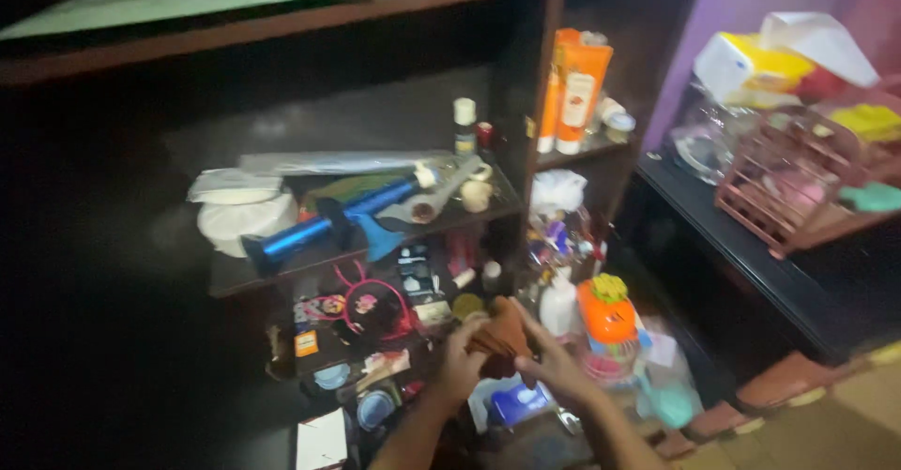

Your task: The person is wiping down items and the shelf surface with a cloth and organizing the objects.

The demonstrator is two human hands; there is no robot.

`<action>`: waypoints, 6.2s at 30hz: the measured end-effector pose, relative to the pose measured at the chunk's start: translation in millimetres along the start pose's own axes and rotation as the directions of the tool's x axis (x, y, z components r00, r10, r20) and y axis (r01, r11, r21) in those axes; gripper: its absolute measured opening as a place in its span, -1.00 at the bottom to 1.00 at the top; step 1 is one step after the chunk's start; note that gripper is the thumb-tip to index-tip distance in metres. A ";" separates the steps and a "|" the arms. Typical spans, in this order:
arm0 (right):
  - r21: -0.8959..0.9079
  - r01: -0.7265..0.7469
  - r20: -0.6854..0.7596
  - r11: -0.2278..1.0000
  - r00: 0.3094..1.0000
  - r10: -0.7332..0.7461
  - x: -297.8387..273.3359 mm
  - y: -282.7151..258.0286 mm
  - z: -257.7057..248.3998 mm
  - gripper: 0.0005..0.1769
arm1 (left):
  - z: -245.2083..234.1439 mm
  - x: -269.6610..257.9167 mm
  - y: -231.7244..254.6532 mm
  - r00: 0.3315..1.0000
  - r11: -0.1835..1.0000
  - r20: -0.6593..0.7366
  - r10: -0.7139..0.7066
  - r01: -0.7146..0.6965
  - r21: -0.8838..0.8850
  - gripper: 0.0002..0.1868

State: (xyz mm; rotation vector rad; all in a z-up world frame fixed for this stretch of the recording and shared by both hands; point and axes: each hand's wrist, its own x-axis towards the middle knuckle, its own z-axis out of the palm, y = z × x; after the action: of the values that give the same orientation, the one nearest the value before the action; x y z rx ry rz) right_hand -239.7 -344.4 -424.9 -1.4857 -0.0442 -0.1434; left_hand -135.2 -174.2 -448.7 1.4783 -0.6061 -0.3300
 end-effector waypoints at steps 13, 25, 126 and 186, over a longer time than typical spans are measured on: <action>0.430 -0.091 -0.547 0.898 0.765 0.340 -60.9 80.9 -87.6 -0.62 | 54.3 6.0 -73.3 0.966 0.976 0.247 -0.078 0.023 0.217 -0.41; 0.264 -0.197 -0.726 0.944 0.603 0.329 -72.6 113.8 -241.1 -0.69 | 201.0 87.3 -178.4 0.998 0.858 0.000 -0.061 0.052 0.511 -0.27; -0.872 0.057 -0.167 0.487 0.899 -0.404 -110.0 110.0 -240.1 -0.20 | 219.3 54.1 -159.2 0.926 0.745 0.314 0.207 -0.358 0.563 0.49; -0.978 0.098 0.011 0.186 0.909 -0.417 -67.8 -115.4 -95.9 -0.42 | 151.1 -13.4 93.3 0.998 0.947 -0.068 0.005 0.017 0.320 0.51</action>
State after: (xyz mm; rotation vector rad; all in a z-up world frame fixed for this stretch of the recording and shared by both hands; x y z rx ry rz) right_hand -326.6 -444.2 -327.0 -2.7621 0.0164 -0.7952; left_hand -245.9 -283.3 -361.9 1.7971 -0.6211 -0.1893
